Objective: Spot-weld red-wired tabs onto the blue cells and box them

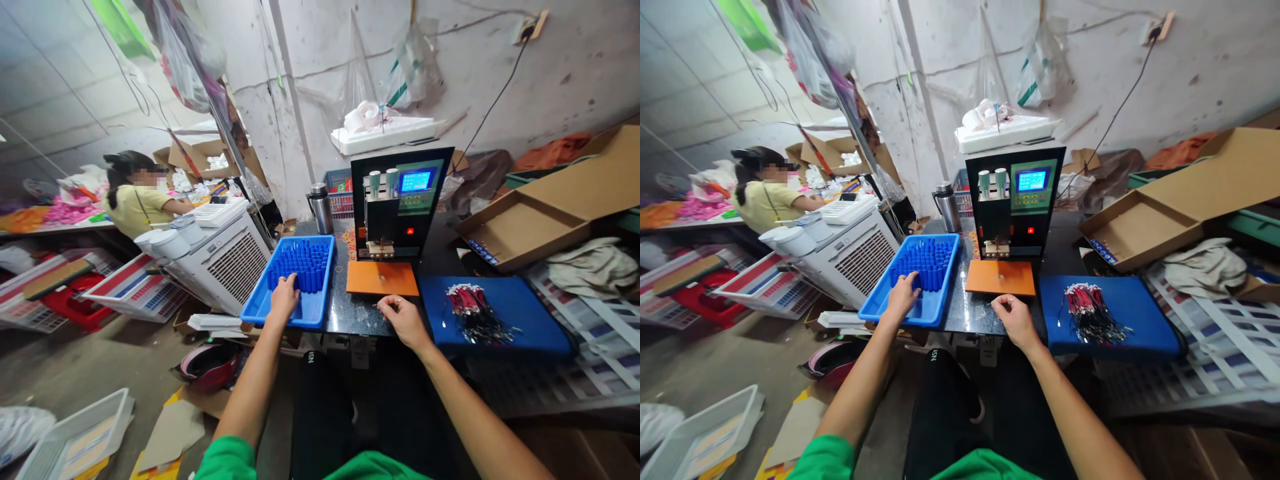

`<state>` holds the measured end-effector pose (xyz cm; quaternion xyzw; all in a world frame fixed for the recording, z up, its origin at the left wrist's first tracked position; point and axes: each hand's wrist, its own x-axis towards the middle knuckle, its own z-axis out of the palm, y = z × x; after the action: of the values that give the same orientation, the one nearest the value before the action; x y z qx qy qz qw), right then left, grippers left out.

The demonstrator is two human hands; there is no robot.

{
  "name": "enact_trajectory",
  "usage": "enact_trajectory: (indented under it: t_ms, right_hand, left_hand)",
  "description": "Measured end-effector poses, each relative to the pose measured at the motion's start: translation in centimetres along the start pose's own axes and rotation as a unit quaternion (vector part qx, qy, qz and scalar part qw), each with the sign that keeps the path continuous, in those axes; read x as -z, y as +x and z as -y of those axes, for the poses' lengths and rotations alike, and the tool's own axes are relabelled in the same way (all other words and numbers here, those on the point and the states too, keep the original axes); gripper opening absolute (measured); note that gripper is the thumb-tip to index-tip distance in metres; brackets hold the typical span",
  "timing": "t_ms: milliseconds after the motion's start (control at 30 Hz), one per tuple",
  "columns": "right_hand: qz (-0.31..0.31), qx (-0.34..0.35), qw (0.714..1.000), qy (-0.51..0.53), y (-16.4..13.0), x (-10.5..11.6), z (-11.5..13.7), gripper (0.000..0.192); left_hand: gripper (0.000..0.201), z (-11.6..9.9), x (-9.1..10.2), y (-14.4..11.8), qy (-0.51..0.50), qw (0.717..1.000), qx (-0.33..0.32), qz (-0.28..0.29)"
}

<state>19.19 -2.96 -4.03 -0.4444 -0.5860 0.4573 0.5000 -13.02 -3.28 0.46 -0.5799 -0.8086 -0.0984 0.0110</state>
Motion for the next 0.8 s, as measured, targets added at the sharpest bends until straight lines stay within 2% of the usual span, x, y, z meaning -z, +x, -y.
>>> enact_trajectory:
  t_ms: [133, 233, 300, 367, 467, 533, 600, 700, 800]
  right_hand:
    - [-0.002, -0.004, 1.0, -0.004, -0.2, 0.4, -0.3, 0.049]
    - [-0.011, -0.011, 1.0, 0.003, -0.2, 0.8, -0.6, 0.05]
    - [-0.017, -0.02, 1.0, 0.017, -0.1, 1.0, -0.8, 0.05]
    - [-0.026, -0.031, 0.998, 0.038, 0.2, 1.1, -0.8, 0.05]
    - [-0.056, -0.039, 0.995, 0.073, 1.0, 1.3, -0.7, 0.049]
    - [-0.077, -0.039, 0.992, 0.091, 1.5, 1.3, -0.6, 0.048]
    - [-0.086, -0.04, 0.99, 0.104, 1.8, 1.5, -0.6, 0.045]
    - [-0.088, -0.044, 0.988, 0.118, 1.8, 1.9, -0.7, 0.042]
    - [-0.096, -0.049, 0.987, 0.118, 1.7, 2.8, -0.8, 0.04]
  left_hand:
    - [0.034, 0.2, -0.2, -0.3, -0.036, 0.999, 0.004, -0.015]
    - [0.026, 0.6, -0.2, -0.8, -0.105, 0.994, -0.001, -0.028]
    - [0.026, 0.4, -0.1, -1.1, -0.182, 0.982, 0.003, -0.049]
    - [0.03, -0.6, 0.0, -1.2, -0.288, 0.954, -0.004, -0.082]
    - [0.043, -4.2, -0.1, -0.9, -0.454, 0.884, -0.051, -0.1]
    - [0.048, -7.7, -0.5, -0.5, -0.529, 0.84, -0.086, -0.088]
    - [0.049, -11.6, -1.2, 0.2, -0.573, 0.809, -0.11, -0.073]
    - [0.048, -16.4, -2.7, 1.3, -0.599, 0.787, -0.134, -0.053]
    - [0.038, -19.0, -4.0, 2.2, -0.572, 0.805, -0.156, -0.029]
